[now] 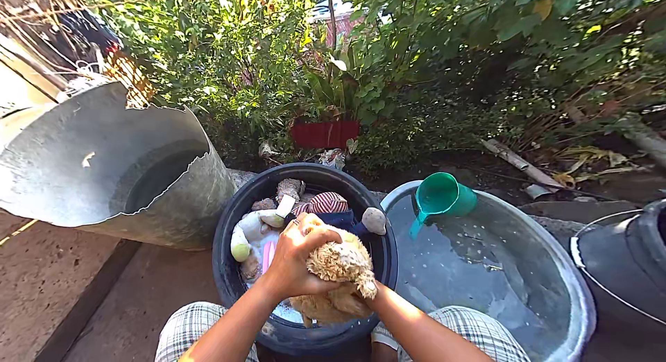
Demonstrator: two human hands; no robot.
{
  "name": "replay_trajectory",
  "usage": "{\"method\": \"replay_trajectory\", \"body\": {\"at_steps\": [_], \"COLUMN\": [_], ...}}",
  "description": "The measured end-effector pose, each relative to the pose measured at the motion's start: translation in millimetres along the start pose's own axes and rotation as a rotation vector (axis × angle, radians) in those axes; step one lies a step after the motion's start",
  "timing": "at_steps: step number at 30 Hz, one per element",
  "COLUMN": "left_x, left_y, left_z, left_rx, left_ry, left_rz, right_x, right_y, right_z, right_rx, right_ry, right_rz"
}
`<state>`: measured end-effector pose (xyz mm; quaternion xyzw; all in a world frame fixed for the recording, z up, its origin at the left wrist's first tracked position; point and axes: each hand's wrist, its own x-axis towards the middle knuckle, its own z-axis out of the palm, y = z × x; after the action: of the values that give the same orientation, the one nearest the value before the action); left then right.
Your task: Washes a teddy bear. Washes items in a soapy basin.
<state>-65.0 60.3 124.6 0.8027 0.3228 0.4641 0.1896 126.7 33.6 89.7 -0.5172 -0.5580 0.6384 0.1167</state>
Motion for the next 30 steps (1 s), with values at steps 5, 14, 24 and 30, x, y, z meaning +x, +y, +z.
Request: {"method": "replay_trajectory", "body": {"at_steps": [5, 14, 24, 30], "left_x": [3, 11, -2, -11], "left_y": [-27, -60, -65, -43], "left_z": [18, 24, -9, 10], "left_rx": [0.179, -0.147, -0.394, -0.577], "left_ry": [0.322, 0.215, 0.085, -0.234], "left_rz": [-0.104, -0.678, -0.966, -1.297], "right_x": [21, 70, 7, -4], "right_y": [-57, -10, -52, -48], "right_z": [8, 21, -51, -85], "right_rx": [-0.456, -0.024, 0.258, 0.198], "right_ry": [0.030, 0.424, 0.285, 0.432], "right_rz": [-0.041, -0.114, -0.236, -0.242]}}
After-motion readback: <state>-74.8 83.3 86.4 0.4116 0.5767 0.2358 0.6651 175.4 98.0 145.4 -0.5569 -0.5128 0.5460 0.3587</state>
